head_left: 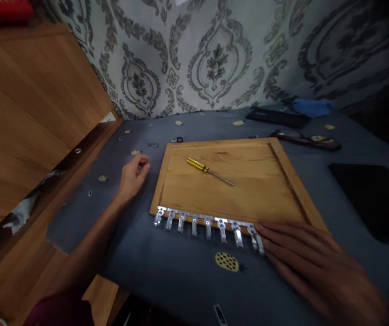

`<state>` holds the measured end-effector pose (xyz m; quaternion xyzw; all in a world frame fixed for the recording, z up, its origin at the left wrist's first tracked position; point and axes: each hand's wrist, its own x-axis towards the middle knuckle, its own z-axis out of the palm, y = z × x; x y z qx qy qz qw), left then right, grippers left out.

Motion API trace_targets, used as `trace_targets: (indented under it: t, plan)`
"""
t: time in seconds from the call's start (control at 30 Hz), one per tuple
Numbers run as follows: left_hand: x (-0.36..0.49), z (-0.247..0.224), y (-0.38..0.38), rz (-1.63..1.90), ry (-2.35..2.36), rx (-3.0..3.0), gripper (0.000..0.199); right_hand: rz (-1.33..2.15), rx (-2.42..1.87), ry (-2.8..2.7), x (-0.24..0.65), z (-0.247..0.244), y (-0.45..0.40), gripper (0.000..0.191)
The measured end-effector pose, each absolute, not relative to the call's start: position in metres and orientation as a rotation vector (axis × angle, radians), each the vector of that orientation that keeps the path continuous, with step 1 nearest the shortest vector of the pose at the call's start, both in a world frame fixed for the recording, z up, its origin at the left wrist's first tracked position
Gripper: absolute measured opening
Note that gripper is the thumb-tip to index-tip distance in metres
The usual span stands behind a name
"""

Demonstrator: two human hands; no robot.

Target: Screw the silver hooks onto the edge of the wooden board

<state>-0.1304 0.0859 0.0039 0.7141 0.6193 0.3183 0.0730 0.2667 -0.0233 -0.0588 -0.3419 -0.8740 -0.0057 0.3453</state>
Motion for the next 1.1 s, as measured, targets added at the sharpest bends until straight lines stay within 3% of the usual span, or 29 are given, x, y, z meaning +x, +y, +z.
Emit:
trace_targets:
  t: [0.2, 0.53, 1.1]
  plan:
    - [-0.195, -0.017, 0.121, 0.907, 2.155, 1.953, 0.037, -0.193, -0.824, -2.375, 0.271, -0.063, -0.020, 0.037]
    - [-0.187, -0.025, 0.137, 0.648, 2.234, 2.098, 0.037, -0.163, -0.809, -2.305, 0.264, -0.050, -0.019, 0.041]
    - [-0.166, -0.011, 0.128, 0.535, 2.388, 2.081, 0.036, -0.024, -0.904, -2.341, 0.254, -0.028, -0.031, 0.019]
